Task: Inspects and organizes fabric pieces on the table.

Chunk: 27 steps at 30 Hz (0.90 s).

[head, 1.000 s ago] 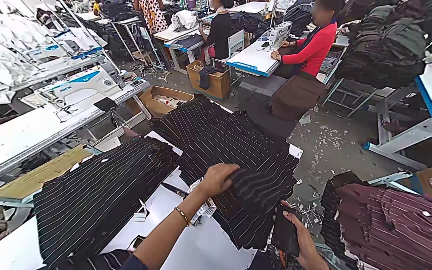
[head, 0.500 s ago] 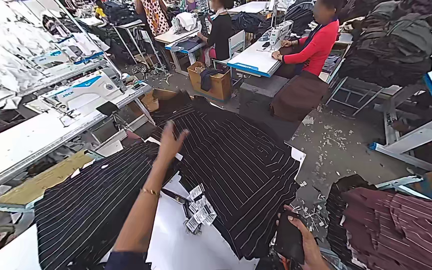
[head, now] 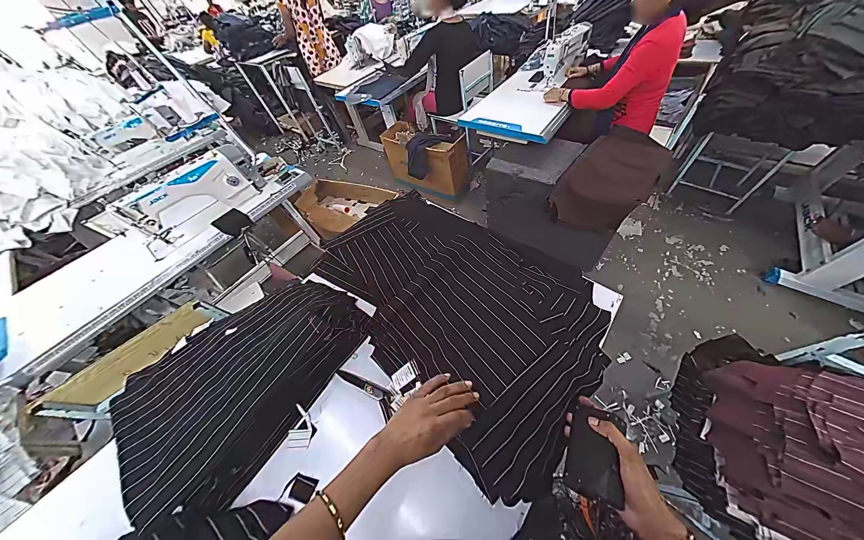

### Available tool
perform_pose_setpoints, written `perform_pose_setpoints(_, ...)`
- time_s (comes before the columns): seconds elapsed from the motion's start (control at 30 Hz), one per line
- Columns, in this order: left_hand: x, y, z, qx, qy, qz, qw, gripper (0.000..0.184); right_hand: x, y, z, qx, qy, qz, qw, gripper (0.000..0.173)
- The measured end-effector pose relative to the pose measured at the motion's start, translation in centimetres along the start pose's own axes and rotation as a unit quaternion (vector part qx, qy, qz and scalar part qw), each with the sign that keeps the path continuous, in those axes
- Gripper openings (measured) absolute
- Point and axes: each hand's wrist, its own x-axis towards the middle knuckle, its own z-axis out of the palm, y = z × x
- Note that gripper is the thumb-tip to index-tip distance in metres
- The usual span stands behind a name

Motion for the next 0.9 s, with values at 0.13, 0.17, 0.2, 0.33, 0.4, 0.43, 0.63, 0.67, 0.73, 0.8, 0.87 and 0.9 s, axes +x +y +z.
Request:
perform_pose_setpoints(0.13,1.9,0.5,-0.6,-0.023,-0.073,0.014,0.997,0.034,-0.2,0.1,0.3,-0.014,0.002,-0.007,1.000,0.044)
perform_pose_setpoints(0.17,1.9,0.8,-0.5,-0.022,-0.105,0.008,0.994,0.055,-0.1,0.2,0.1,-0.013,-0.005,-0.009,1.000,0.044)
perform_pose_setpoints(0.2,1.6,1.0,-0.2,-0.013,-0.130,0.003,0.991,0.077,0.1,0.3,0.0,-0.010,-0.012,-0.011,1.000,0.045)
perform_pose_setpoints(0.33,1.1,1.5,1.3,0.006,-0.078,0.021,0.997,0.031,0.0,0.4,-0.1,0.015,-0.012,-0.012,1.000,0.042)
perform_pose_setpoints(0.4,2.7,2.1,0.6,-0.060,-0.010,-0.011,0.998,0.019,-0.1,0.2,0.2,0.014,-0.007,-0.005,1.000,0.042)
perform_pose_setpoints(0.43,3.8,2.5,-0.1,-0.089,0.015,-0.039,0.995,0.022,-0.1,0.2,0.2,0.014,-0.006,-0.001,1.000,0.043)
perform_pose_setpoints(0.63,5.8,3.6,-1.4,-0.063,-0.148,-0.032,0.986,0.050,0.1,0.1,0.0,0.008,-0.014,0.002,1.000,0.043)
perform_pose_setpoints(0.67,5.3,4.2,-0.9,-0.036,-0.193,-0.029,0.980,0.070,0.2,0.1,-0.1,0.009,-0.018,0.000,1.000,0.043)
perform_pose_setpoints(0.73,3.6,4.7,0.9,0.040,-0.187,-0.008,0.982,0.061,0.3,0.3,-0.3,0.021,-0.016,-0.005,1.000,0.044)
perform_pose_setpoints(0.8,2.8,4.4,2.1,0.051,-0.146,0.021,0.988,0.015,0.4,0.4,-0.4,0.025,-0.017,-0.006,1.000,0.043)
perform_pose_setpoints(0.87,3.5,4.3,1.5,-0.025,-0.162,0.012,0.986,0.007,0.4,0.5,-0.4,0.030,-0.014,-0.006,0.999,0.044)
perform_pose_setpoints(0.9,4.3,4.2,0.6,-0.093,-0.187,-0.017,0.978,0.007,0.4,0.5,-0.4,0.032,-0.015,-0.006,0.999,0.044)
